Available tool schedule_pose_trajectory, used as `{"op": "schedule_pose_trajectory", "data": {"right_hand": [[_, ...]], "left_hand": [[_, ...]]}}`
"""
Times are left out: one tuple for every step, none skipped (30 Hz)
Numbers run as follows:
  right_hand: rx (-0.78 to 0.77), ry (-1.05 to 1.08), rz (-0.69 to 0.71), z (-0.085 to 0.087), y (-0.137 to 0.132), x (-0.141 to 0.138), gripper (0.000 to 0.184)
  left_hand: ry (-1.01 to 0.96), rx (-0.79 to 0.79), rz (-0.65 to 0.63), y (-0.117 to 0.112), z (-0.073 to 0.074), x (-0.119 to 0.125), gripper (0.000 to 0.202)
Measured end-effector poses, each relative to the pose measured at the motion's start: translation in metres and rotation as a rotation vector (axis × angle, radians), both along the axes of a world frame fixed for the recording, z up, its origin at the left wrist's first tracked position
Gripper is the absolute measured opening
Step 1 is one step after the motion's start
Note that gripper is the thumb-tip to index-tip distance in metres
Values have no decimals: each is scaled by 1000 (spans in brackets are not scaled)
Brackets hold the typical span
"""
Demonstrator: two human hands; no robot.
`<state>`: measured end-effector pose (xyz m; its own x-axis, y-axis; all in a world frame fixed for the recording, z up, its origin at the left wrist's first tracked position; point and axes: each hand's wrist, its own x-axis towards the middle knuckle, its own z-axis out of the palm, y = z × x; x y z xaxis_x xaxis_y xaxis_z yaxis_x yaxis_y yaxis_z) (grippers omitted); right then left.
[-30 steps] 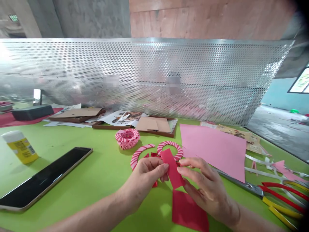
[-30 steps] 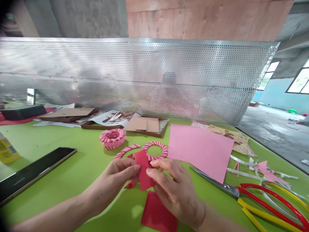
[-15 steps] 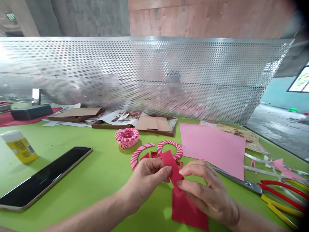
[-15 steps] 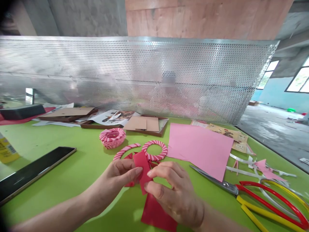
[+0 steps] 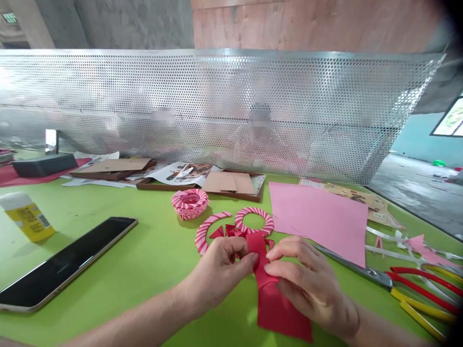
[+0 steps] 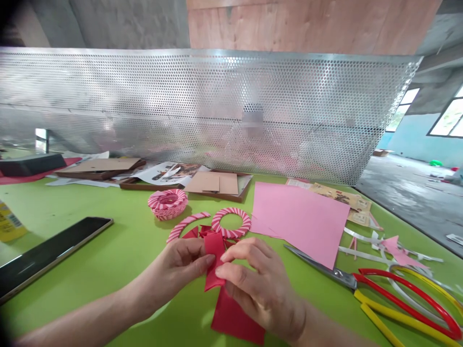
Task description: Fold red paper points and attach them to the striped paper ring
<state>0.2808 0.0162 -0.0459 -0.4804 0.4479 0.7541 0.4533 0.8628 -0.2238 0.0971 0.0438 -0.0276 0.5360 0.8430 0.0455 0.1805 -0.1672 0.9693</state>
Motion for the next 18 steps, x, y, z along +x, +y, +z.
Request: {"op": "schedule_pose_trajectory", "data": {"right_hand": [[-45,35,2,0,0,-1,22],[-98,78,3,1,0,-3,21],[-160,126,1,1,0,-4,20],[-226,174,-4,1,0,-6,17],[-295,223,-11,0,0,-8,14],[-360,272,-15,0,1,-9,10],[-419,321,-15,-1,1,-11,7],[-476,367,-11,-1,1,-12,6],[-539,410,-1,-1,1,-13,5],[-608,448,14,-1,1,-14,6],[-679,484,34,-1,1,-15,8],[-749,516,56,0,1,-16,9],[-813,546,76,0,0,-17,10],[-865,577,96,1,0,-18,10],[-904,606,109,1,0,-18,11],[-931,632,114,1,1,-19,11],[-948,650,114,0,1,-19,10],[-957,663,107,0,1,-19,10]], "left_hand": [[3,8,-5,0,0,0,21],[5,10,-7,0,-1,0,22],[8,8,-9,0,-1,0,22],[12,5,-11,0,-1,-1,23],[20,4,-17,0,-1,-1,24],[27,8,-29,0,-1,-1,24],[37,18,-44,0,0,-1,24],[50,33,-59,0,0,-1,24],[66,50,-74,0,1,-1,23],[84,66,-84,-1,1,0,22],[103,81,-89,-1,2,0,21],[125,98,-91,-2,4,0,21],[145,115,-93,-3,5,1,20],[159,132,-95,-3,6,1,20],[170,149,-95,-4,6,2,19],[180,165,-94,-5,7,3,19],[187,179,-92,-5,7,3,19],[190,192,-87,-5,7,3,20]]}}
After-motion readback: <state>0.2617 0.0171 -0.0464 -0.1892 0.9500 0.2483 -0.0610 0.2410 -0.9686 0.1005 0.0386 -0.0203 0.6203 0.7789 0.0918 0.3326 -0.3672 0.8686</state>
